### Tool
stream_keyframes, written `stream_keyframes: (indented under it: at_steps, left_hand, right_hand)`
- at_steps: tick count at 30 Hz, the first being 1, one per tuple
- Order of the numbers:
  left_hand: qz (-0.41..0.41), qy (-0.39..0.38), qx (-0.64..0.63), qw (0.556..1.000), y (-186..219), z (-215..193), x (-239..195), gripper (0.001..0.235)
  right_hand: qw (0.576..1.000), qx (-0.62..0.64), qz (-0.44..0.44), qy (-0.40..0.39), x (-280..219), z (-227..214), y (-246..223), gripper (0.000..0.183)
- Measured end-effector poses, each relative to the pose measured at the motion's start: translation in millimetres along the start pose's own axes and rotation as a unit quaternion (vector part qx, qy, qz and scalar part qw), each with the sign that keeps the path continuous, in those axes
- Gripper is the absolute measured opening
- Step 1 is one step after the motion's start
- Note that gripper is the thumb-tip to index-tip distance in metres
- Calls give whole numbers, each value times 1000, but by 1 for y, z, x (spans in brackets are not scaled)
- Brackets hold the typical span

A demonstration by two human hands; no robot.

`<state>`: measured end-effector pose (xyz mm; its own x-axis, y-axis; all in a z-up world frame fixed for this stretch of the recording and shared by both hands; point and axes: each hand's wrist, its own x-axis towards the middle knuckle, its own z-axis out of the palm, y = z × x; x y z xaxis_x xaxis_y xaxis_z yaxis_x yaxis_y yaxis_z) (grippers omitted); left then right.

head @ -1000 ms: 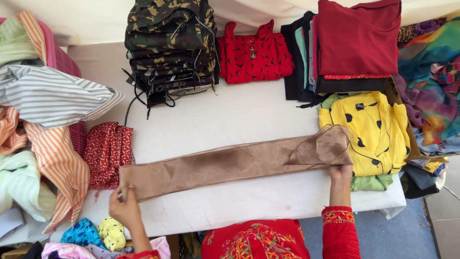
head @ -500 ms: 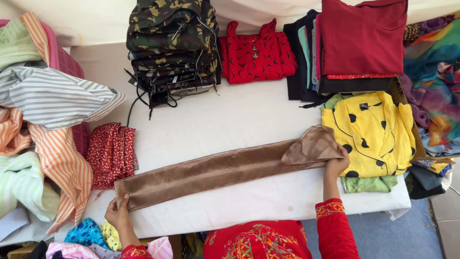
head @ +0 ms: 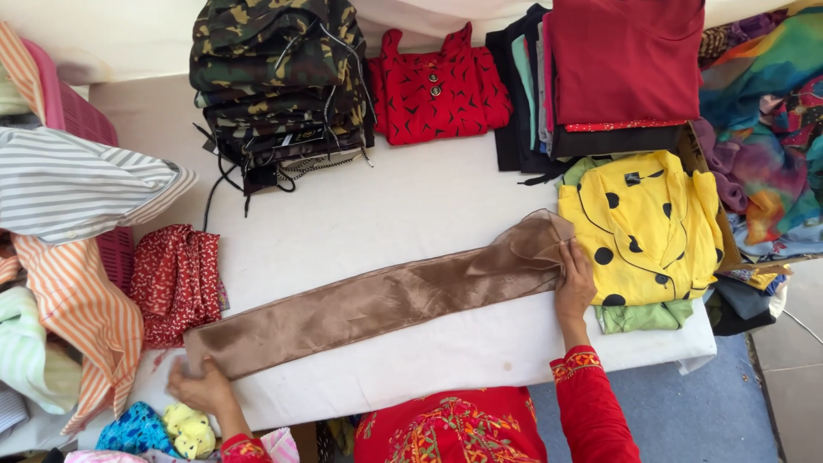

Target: The person folds a brown scarf on a white table, smoothing it out and folding it into a compact square before placing it aside. They then pick up a yellow and green patterned scarf, unfold it, and begin folding it in a similar manner. The workspace is surrounded by stacks of various folded garments.

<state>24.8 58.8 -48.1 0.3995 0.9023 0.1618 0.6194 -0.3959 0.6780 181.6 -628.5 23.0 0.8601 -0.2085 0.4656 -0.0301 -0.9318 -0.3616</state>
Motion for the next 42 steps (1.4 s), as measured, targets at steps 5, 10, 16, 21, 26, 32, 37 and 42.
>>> stream_keyframes:
  at_steps: [5,10,16,21,26,32,37,42]
  left_hand:
    - [253,8,12,967,111,7,-66,46]
    - [404,-208,68,888,180,51,-148,57]
    - [446,-372,34,813,230,96,-231,69]
    - [321,-489,-69,808,324,114,-287,62]
    - [193,-529,-140,815,355,147,-331,65]
    - [245,-511,-279,775,381,113,-351,53]
    - [297,-548,-296,724,364,68,-362,45]
    - [447,-443,-155,762,260,111,-361,89]
  right_hand:
    - [1000,1,-17,-1,-8,5,11,58]
    - [1000,19,-24,3,-11,0,16,62]
    - [999,32,-40,-8,-14,-13,18,70]
    - [997,38,-73,-5,-20,-13,25,67]
    - [997,48,-43,-37,-23,-13,31,72]
    - [997,40,-28,-67,-13,-13,26,75]
    - [996,58,-32,-62,-9,-16,22,76]
    - [996,40,-9,-81,-8,-17,22,77]
